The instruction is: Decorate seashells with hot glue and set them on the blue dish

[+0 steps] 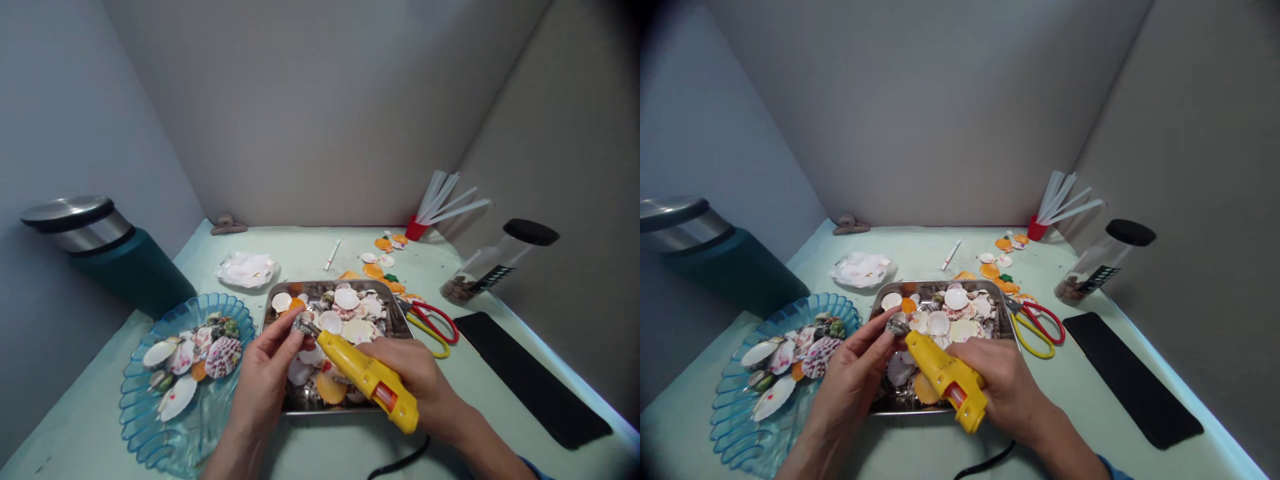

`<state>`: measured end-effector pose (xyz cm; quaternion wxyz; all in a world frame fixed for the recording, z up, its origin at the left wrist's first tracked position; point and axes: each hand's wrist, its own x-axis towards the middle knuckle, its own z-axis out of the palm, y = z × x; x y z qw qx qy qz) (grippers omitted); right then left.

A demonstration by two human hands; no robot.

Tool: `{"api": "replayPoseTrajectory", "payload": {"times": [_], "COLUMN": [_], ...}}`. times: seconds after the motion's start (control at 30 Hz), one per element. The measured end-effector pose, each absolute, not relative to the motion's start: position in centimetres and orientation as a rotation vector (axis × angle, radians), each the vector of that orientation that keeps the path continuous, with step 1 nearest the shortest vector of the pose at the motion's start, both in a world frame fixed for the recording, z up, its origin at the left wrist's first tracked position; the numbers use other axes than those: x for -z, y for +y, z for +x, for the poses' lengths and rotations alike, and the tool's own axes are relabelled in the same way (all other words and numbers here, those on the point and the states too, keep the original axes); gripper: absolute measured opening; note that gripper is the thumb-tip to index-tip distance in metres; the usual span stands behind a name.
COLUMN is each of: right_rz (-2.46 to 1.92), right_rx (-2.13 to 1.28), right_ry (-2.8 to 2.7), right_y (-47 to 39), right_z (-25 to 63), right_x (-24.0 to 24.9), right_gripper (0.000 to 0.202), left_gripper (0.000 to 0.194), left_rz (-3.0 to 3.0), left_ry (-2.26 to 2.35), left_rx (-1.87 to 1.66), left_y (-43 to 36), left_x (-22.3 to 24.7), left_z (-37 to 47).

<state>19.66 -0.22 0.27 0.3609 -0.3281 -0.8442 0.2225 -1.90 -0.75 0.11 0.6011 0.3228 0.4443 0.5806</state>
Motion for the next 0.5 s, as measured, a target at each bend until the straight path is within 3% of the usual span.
{"api": "replayPoseTrajectory", "payload": {"times": [0.5], "right_rz": [-0.821], "right_rx": [-0.533], "right_ry": [-2.186], "right_y": [-0.16], "right_z": [19.61], "right_x": [-0.21], "right_gripper": [0.035], "left_gripper": [0.041], "left_rz": [0.735], "left_ry": [0.993], "left_rx": [-1.351], "left_y": [-0.72], "left_x": [-0.32], "left_z": [-1.66]}}
